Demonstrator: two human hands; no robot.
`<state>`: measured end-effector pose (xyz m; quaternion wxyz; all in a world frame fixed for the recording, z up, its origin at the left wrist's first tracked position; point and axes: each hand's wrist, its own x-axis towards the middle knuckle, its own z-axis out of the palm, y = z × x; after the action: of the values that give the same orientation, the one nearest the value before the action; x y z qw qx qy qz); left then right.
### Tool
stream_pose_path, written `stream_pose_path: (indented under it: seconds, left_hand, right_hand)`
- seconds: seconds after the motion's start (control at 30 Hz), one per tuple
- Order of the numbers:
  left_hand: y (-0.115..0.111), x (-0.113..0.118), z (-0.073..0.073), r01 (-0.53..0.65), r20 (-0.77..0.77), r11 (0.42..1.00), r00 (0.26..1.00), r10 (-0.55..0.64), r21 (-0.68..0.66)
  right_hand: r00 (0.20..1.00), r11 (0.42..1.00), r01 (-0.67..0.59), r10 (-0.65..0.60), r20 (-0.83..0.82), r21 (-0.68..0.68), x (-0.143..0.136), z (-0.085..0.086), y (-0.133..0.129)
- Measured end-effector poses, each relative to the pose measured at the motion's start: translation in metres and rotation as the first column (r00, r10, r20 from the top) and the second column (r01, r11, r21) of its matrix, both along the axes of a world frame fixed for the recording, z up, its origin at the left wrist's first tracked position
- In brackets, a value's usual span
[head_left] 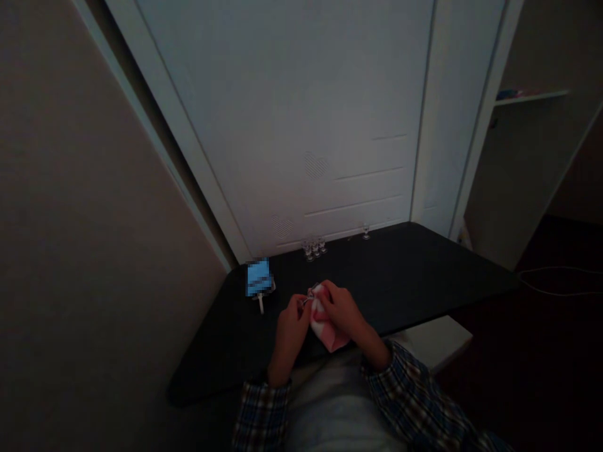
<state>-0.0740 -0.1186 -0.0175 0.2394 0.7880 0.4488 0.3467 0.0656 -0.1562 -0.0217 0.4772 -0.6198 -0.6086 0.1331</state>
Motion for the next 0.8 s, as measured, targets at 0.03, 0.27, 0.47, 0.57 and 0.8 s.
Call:
stream_pose_path:
  seconds: [0.03, 0.27, 0.47, 0.57, 0.8]
  left_hand:
    - [0.000, 0.000, 0.000, -0.004, -0.003, 1.000, 1.000, 0.004, 0.000]
    - [-0.004, 0.000, 0.003, -0.057, 0.057, 0.998, 0.997, 0.057, -0.006]
    - [-0.008, -0.001, 0.007, -0.062, 0.161, 0.998, 0.985, 0.064, -0.018]
    - [-0.010, -0.001, 0.010, -0.061, 0.161, 0.998, 0.985, 0.060, 0.000]
    - [-0.014, 0.000, 0.015, -0.064, 0.150, 0.997, 0.987, 0.058, 0.034]
  right_hand:
    - [1.000, 1.000, -0.001, 0.001, 0.005, -0.004, 0.000, -0.001, 0.000]
    - [0.999, 1.000, -0.002, 0.002, 0.052, -0.006, -0.001, 0.002, -0.001]
    - [0.998, 1.000, -0.021, 0.020, 0.053, 0.007, -0.001, 0.005, -0.002]
    - [0.999, 0.999, -0.032, 0.032, 0.025, 0.037, -0.003, 0.007, -0.004]
    - [0.994, 0.991, 0.037, -0.023, -0.109, 0.127, -0.006, 0.015, -0.010]
